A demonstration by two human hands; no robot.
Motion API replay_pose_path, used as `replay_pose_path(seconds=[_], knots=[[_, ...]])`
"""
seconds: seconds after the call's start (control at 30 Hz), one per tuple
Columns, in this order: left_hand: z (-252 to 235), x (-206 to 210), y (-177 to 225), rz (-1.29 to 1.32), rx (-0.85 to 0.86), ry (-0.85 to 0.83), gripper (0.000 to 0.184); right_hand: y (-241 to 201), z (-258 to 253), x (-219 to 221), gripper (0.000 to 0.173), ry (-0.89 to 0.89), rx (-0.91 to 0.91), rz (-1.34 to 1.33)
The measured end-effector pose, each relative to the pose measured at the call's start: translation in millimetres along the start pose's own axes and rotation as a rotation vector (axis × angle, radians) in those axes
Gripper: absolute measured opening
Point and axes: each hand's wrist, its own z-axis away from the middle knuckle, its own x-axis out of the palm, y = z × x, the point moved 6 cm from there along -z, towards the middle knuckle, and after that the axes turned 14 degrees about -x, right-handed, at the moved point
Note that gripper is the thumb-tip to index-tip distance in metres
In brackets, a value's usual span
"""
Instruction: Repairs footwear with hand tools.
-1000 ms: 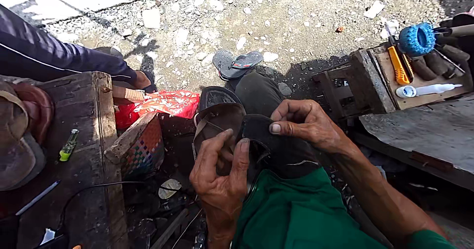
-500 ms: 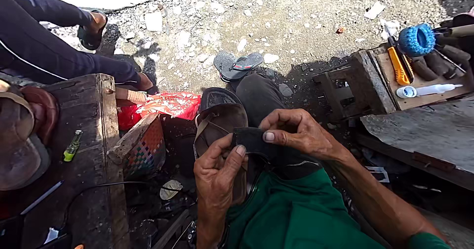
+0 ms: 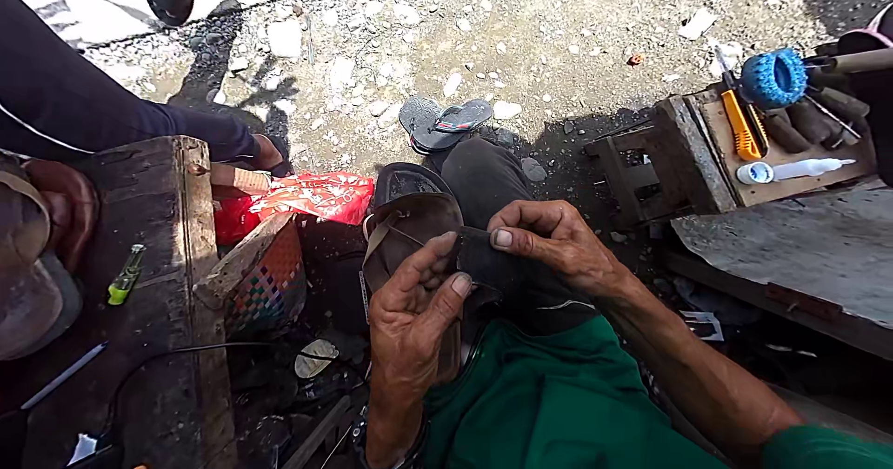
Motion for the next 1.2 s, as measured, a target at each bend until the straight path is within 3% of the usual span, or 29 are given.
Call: replay_pose_path(seconds=[0.13,0.3,0.43,0.53,0.67,0.73,0.87,1.03,1.2], knots=[[-1,-1,-2,-0.009,0.016,0.034,0.036,0,1,1,0.016,0.022,-0.005,-0.016],[1,6,-2,-0.127,0.046,0.193,0.026,-20,4,12,0.017,0.014,-0.151,0.138],[14,12,8,-0.383,0.22,0.398,0.047,-38,12,26,0.015,0.036,-0.434,0.44],[20,16,9,-0.082,0.158,0.255,0.038,-39,17,39,0.015,0.03,-0.522,0.541],[18,10,4,0.221,0.036,0.16,0.041,-33,19,45,0.021,0.005,-0.487,0.541],[18,10,7,0.191,0.069,0.153,0.05,-32,21,45,0.019,-0.005,-0.49,0.541],[20,8,11,0.105,0.114,0.235,0.046,-31,18,34,0.018,0.075,-0.408,0.425],[19,7,12,0.079,0.112,0.212,0.048,-13,9,24,0.044,0.023,-0.097,0.135],[18,7,14,0.021,0.119,0.188,0.051,-5,7,23,0.025,0.074,-0.008,-0.092]])
